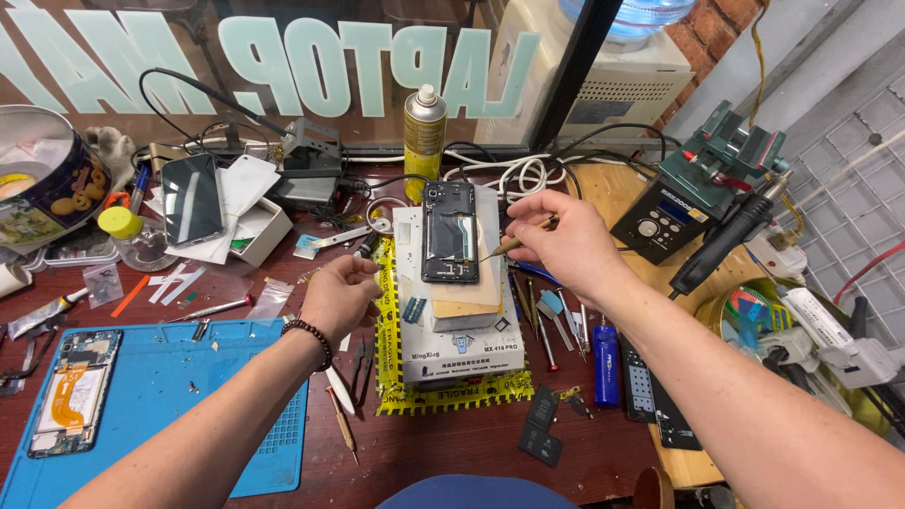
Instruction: The person applies adhesive to the edges of a smartphone back cover and presses it onto the phone body. They then use a plastic pry tool to separate the back cover from the phone, exposing the internal components. Finally, they use a screwdriver to remove screws from the internal frame.
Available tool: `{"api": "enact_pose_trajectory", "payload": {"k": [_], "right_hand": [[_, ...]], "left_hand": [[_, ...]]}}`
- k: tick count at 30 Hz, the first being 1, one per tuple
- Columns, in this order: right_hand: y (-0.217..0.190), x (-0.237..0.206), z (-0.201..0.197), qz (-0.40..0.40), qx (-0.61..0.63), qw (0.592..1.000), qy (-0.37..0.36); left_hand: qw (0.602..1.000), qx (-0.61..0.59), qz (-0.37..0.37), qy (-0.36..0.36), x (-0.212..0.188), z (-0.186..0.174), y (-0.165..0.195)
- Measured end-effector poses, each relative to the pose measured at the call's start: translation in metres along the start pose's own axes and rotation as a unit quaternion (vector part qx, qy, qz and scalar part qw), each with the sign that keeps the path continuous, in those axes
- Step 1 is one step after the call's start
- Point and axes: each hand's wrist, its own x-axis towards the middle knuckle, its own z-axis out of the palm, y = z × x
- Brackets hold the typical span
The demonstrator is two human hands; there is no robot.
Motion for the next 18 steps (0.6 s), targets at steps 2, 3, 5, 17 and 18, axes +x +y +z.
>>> {"api": "enact_pose_trajectory", "payload": {"k": [2, 3, 5, 17, 18], "right_hand": [[-0.001, 0.001, -0.001, -0.001, 0.001, 1.000, -0.004], [-0.002, 0.001, -0.002, -0.003, 0.004, 1.000, -0.006], [-0.003, 0.002, -0.004, -0.010, 0.013, 1.000, -0.004], [0.002, 0.013, 0.013, -0.065, -0.079, 0.995, -0.003], [0.003, 0.013, 0.010, -0.061, -0.063, 0.996, 0.007]], "left_hand": [[1.000, 0.008, 0.000, 0.014, 0.006, -0.001, 0.003], [1.000, 0.012, 0.003, 0.019, 0.009, -0.002, 0.004], [1.000, 0.009, 0.007, 0.021, 0.011, -0.002, 0.008], [0.996, -0.067, 0.055, -0.034, 0.007, 0.011, 0.040], [0.996, -0.062, 0.060, -0.037, 0.006, 0.011, 0.041]]}}
